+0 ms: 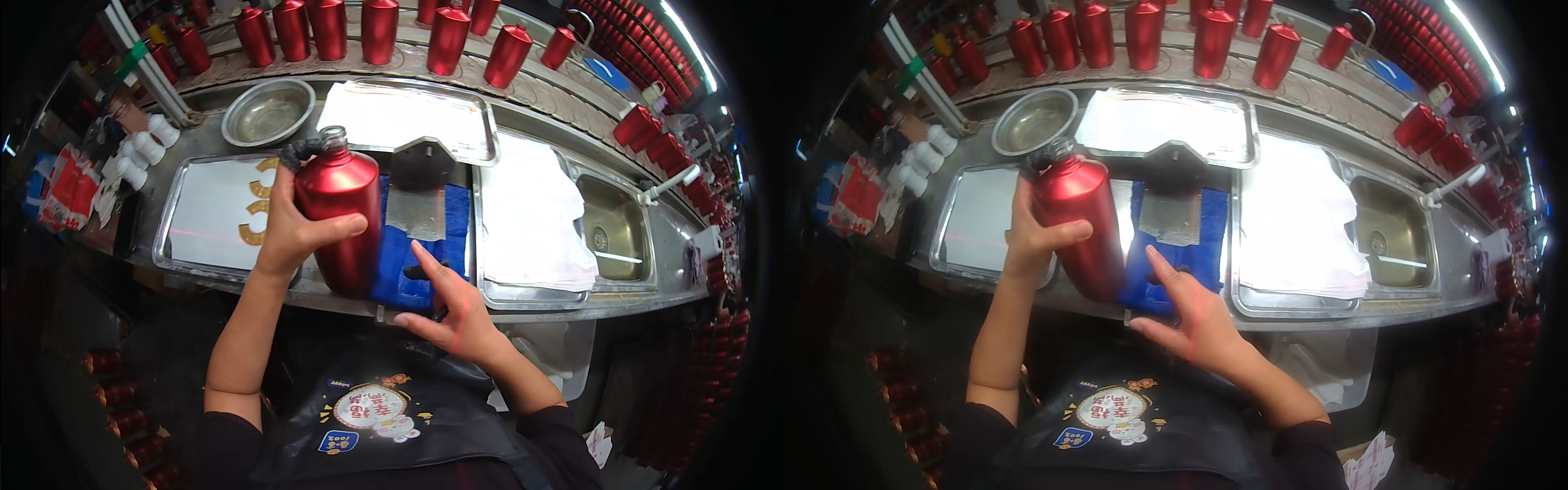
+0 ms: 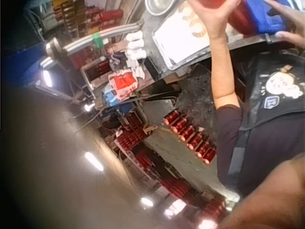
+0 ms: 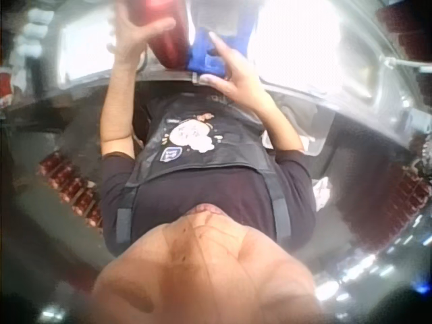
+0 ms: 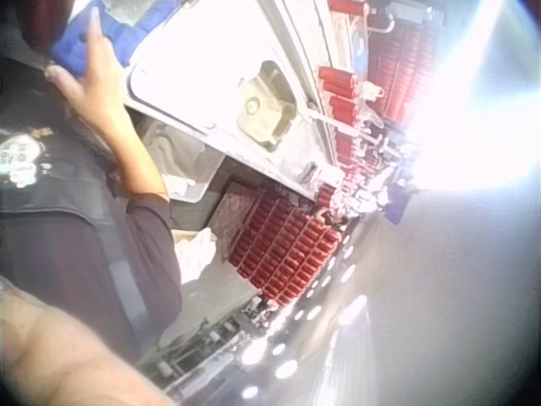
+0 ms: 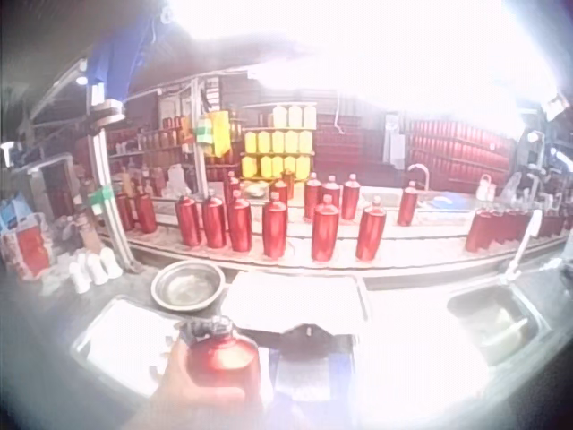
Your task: The person cleans a red bottle with a blue cloth, then applies a gold circular label to the bottle's neck and a rectangular label to its body. They smooth each label with their fingers and a wooden stick, then place the finished bottle on the floor.
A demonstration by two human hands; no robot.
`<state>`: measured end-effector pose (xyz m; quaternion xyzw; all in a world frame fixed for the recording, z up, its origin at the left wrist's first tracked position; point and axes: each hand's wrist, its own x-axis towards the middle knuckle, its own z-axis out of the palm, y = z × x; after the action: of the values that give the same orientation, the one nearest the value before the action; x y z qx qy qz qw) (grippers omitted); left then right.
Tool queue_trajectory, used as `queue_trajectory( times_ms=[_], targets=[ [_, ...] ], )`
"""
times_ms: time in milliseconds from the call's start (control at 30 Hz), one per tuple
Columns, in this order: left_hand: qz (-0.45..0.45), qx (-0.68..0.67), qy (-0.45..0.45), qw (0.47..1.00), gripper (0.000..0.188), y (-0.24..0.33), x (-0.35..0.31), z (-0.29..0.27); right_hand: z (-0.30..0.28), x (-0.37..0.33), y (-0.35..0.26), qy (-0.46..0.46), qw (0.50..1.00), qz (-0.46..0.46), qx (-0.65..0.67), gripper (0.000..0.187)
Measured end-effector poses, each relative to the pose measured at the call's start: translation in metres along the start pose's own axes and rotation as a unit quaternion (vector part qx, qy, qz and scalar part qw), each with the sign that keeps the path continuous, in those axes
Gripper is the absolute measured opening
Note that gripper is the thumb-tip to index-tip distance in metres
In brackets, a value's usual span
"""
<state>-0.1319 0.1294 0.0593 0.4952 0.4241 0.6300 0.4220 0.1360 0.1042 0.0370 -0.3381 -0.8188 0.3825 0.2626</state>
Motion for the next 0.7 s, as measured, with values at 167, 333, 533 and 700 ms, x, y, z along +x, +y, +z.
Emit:
queue_trajectory(
  times_ms=[167,333,533,700],
  targets=[
    [0.056,0.083,-0.061,0.993,0.091,-0.015,-0.007,-0.003,-0.057,-0.018,0.036,0.095,0.987,0.064,-0.108,0.035],
    [0.013,0.057,-0.121,0.991,0.097,-0.015,-0.01,-0.015,-0.105,-0.033,0.07,0.018,0.935,0.195,-0.296,0.038],
    [-0.043,0.029,-0.098,0.994,0.109,-0.011,-0.022,-0.022,-0.107,-0.035,0.092,-0.049,0.953,0.13,-0.268,0.034],
    [-0.045,0.027,-0.071,0.996,0.117,-0.013,-0.035,-0.022,-0.109,-0.035,0.102,-0.036,0.955,0.027,-0.294,0.024]
  ],
)
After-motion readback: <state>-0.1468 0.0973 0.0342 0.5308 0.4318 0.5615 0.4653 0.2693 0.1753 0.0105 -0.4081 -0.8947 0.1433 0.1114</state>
